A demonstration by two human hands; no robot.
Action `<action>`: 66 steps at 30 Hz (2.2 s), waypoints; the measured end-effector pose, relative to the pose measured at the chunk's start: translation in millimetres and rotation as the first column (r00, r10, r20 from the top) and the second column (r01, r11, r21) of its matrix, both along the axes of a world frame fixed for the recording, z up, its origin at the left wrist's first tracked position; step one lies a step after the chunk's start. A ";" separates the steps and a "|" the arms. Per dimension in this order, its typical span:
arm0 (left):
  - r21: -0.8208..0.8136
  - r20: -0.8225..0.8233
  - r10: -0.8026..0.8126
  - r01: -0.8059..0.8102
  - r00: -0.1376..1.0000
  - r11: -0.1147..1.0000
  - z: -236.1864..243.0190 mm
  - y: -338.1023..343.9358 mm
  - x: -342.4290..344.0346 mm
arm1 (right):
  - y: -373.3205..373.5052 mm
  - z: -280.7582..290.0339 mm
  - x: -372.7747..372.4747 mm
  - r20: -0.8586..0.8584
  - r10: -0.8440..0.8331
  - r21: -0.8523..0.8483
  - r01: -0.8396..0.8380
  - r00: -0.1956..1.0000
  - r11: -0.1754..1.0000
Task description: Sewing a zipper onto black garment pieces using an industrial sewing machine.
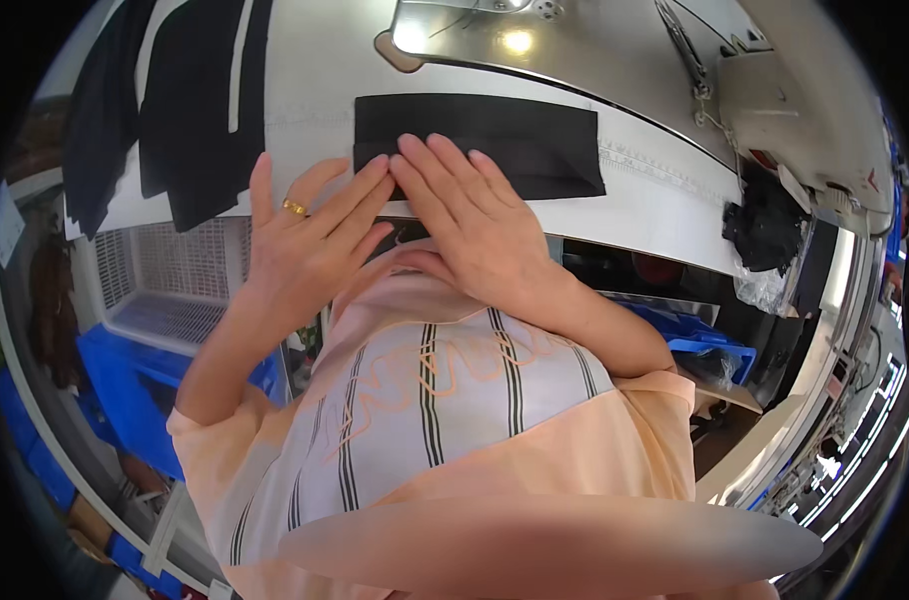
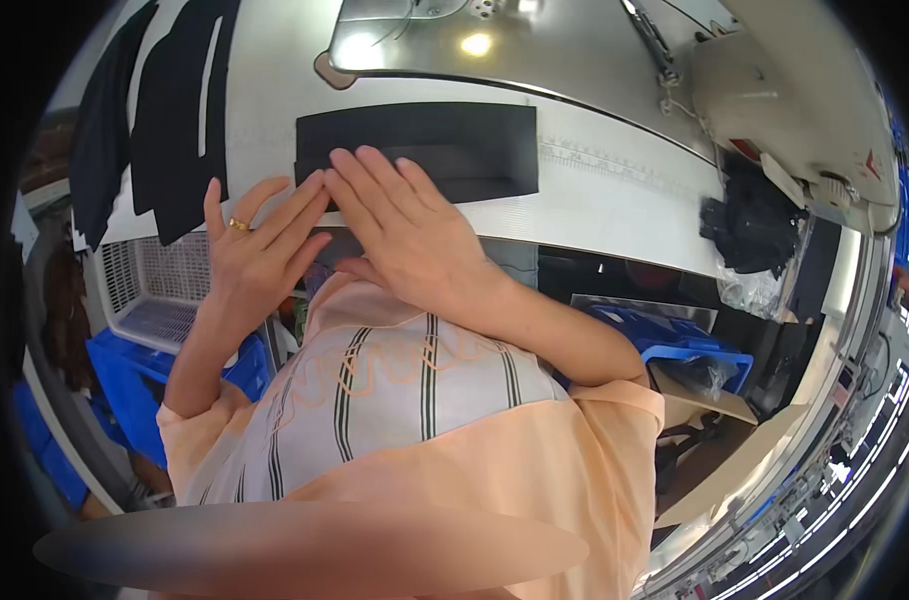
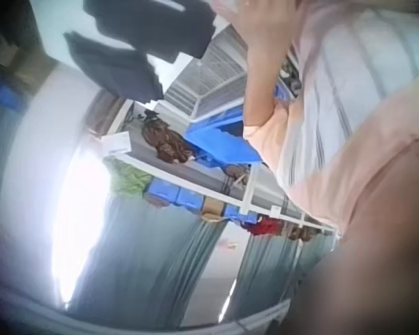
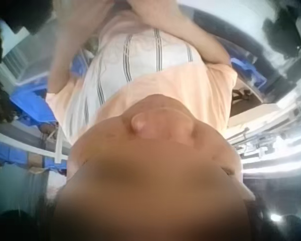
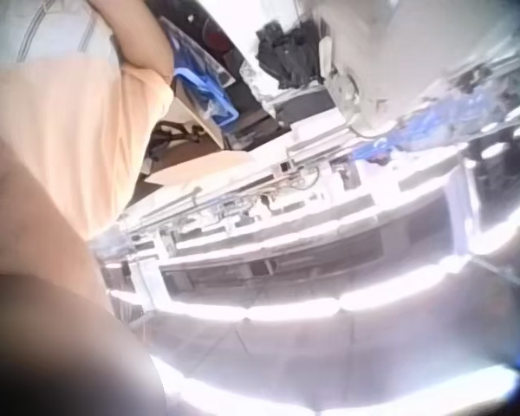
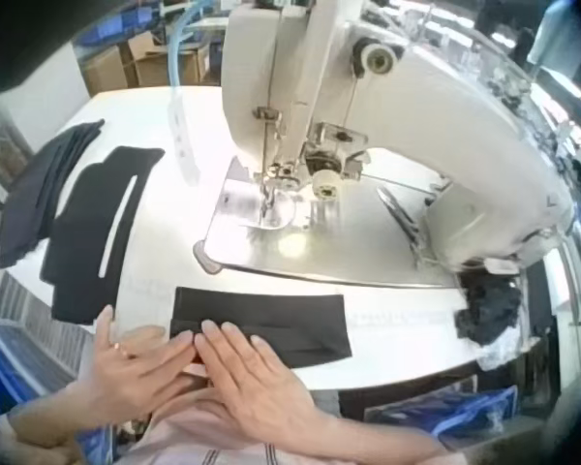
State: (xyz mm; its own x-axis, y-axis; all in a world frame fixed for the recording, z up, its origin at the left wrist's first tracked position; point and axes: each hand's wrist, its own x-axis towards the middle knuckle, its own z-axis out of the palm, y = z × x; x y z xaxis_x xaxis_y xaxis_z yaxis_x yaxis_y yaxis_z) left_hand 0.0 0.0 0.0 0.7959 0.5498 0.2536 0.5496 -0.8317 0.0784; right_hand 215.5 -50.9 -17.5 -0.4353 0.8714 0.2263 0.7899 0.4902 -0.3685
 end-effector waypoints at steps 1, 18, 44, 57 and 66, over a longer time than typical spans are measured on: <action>0.022 0.009 0.034 -0.034 0.999 0.999 -1.4 -0.5 -2.2 | -6.9 -3.5 11.8 0.035 -0.056 -0.007 0.057 0.998 0.998; 0.200 -0.016 0.270 -0.262 0.963 0.944 -15.0 11.8 64.0 | -70.9 -16.1 69.6 -0.186 -0.017 0.259 0.065 0.982 0.964; 0.119 0.115 -0.045 0.031 0.992 0.992 -20.0 87.6 95.6 | 14.1 78.7 179.8 0.383 0.009 0.460 -0.200 0.924 0.865; 0.081 0.210 -0.036 0.019 0.977 0.997 -22.4 84.3 95.8 | 54.5 18.1 191.4 0.321 -0.104 0.372 -0.024 0.942 0.928; 0.090 0.166 -0.045 0.031 0.985 0.995 -20.4 83.3 95.7 | 64.9 43.5 155.8 0.131 0.027 0.380 -0.075 0.991 0.922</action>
